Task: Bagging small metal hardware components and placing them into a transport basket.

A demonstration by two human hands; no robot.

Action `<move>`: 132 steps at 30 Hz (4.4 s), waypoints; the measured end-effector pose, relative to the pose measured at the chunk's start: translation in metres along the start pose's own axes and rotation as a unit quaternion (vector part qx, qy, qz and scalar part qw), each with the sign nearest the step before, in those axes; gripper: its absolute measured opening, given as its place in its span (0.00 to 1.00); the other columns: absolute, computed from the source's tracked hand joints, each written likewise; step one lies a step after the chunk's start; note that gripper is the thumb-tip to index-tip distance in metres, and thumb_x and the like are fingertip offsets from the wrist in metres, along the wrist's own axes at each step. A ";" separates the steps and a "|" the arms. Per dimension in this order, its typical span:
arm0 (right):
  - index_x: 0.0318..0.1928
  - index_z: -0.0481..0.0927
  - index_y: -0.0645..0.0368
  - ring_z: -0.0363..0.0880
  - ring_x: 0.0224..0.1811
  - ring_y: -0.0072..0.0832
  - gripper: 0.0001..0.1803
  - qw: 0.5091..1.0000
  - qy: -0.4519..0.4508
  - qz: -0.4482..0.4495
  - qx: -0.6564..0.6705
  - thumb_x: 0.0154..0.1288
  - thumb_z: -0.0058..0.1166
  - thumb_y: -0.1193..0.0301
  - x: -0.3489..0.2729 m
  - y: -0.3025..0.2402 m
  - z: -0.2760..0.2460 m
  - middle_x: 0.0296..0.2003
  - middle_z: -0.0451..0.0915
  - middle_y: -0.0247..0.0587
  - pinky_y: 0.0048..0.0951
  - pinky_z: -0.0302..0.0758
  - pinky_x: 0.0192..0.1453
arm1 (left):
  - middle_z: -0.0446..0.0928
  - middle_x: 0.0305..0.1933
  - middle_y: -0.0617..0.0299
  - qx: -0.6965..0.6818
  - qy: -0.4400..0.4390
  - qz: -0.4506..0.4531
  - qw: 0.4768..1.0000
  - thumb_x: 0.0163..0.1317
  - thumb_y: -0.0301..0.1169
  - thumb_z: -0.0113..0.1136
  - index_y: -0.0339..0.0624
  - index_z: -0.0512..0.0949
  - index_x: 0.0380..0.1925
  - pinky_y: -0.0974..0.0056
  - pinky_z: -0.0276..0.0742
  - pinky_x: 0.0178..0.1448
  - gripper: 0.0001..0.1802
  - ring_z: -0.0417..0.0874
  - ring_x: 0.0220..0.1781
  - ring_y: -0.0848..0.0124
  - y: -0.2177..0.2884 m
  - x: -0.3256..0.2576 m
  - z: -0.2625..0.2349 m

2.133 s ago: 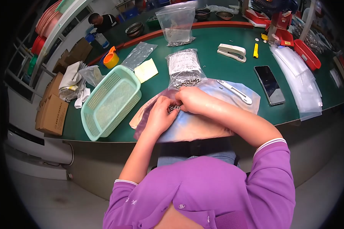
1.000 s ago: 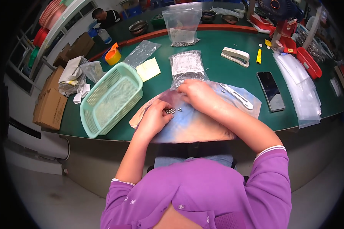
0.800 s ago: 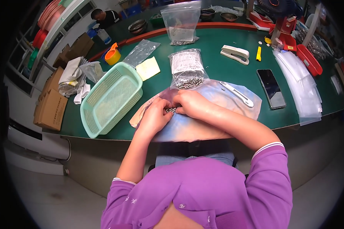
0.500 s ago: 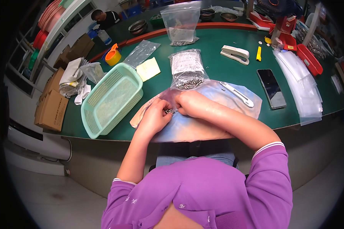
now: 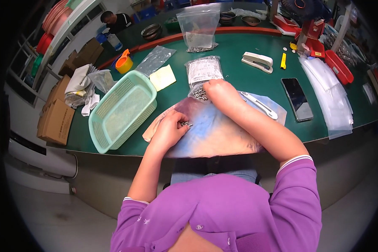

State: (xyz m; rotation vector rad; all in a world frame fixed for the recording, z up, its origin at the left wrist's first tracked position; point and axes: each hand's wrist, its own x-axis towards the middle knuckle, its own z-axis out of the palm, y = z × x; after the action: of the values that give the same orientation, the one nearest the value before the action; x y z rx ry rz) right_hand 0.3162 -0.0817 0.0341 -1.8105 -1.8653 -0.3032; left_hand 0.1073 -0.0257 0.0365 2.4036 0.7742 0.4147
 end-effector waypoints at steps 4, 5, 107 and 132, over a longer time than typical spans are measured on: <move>0.31 0.75 0.62 0.73 0.34 0.41 0.09 0.993 -0.038 -0.049 0.098 0.46 0.52 0.74 -0.010 -0.033 -0.011 0.28 0.73 0.46 0.37 0.71 0.39 | 0.71 0.30 0.58 -0.043 0.019 -0.020 0.999 0.42 0.24 0.61 0.34 0.75 0.31 0.69 0.71 0.34 0.12 0.73 0.27 0.72 -0.001 -0.004 -0.001; 0.33 0.76 0.62 0.73 0.34 0.42 0.11 0.984 -0.080 -0.045 0.152 0.45 0.55 0.74 -0.011 -0.044 -0.014 0.29 0.73 0.46 0.37 0.71 0.39 | 0.71 0.30 0.58 -0.037 0.018 -0.014 0.999 0.42 0.24 0.61 0.34 0.75 0.30 0.69 0.71 0.34 0.12 0.73 0.26 0.72 -0.003 -0.003 -0.001; 0.23 0.75 0.59 0.73 0.33 0.38 0.04 0.995 -0.042 0.072 -0.051 0.44 0.50 0.73 -0.040 0.017 -0.049 0.25 0.73 0.41 0.35 0.72 0.37 | 0.70 0.31 0.59 0.177 0.199 0.232 0.935 0.42 0.25 0.58 0.39 0.73 0.22 0.59 0.69 0.39 0.06 0.72 0.35 0.61 -0.009 0.066 0.022; 0.26 0.73 0.60 0.73 0.35 0.41 0.04 0.978 0.060 -0.072 -0.185 0.46 0.46 0.77 0.102 0.063 -0.088 0.29 0.74 0.45 0.37 0.72 0.39 | 0.69 0.28 0.50 0.140 0.308 0.276 0.900 0.49 0.24 0.54 0.37 0.67 0.25 0.53 0.68 0.38 0.06 0.71 0.35 0.52 0.025 0.154 -0.063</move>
State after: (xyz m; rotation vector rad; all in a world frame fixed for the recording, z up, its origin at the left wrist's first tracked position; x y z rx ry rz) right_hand 0.3986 -0.0321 0.1476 -1.8402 -1.9547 -0.8437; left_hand 0.2103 0.0785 0.1187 2.7712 0.3839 1.4297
